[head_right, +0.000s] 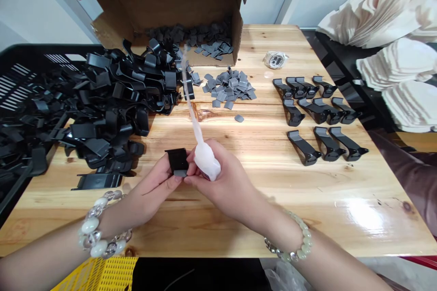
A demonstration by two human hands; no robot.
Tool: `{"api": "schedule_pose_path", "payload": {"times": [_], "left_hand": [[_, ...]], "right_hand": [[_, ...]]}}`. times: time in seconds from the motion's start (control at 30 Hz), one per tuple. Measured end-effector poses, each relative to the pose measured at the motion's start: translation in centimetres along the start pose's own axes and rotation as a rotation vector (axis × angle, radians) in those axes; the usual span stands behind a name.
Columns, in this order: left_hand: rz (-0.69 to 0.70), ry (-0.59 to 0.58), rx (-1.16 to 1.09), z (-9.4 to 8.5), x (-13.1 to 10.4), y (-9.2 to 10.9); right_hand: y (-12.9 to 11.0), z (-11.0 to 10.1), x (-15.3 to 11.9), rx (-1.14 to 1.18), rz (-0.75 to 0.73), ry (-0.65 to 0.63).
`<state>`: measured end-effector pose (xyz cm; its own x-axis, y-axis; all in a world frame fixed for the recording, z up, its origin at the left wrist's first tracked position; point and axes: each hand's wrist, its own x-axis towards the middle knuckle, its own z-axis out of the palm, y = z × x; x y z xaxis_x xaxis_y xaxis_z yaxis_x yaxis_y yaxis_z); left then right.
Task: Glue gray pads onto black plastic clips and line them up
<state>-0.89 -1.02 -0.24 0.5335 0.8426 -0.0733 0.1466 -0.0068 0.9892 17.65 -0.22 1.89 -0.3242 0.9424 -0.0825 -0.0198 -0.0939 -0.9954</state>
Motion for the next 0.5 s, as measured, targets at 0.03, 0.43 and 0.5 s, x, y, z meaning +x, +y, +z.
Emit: {"api": "schedule_pose_path", "payload": {"times": [0.03,0.43,0.5], "left_hand": [[0.007,-0.004,-0.017,0.0,0.1,-0.1],[-0.096,0.009,-0.054,0.1,0.1,0.6],[-0.115,0.003,-0.064,0.1,0.1,0.8]], "right_hand": [[0.1,0.0,0.0,-0.017,-0.011,-0.003],[0.2,0.0,0.0,-0.025,0.004,0.040],[0.3,0.0,0.0,-0.032,0.000,0.056]]}}
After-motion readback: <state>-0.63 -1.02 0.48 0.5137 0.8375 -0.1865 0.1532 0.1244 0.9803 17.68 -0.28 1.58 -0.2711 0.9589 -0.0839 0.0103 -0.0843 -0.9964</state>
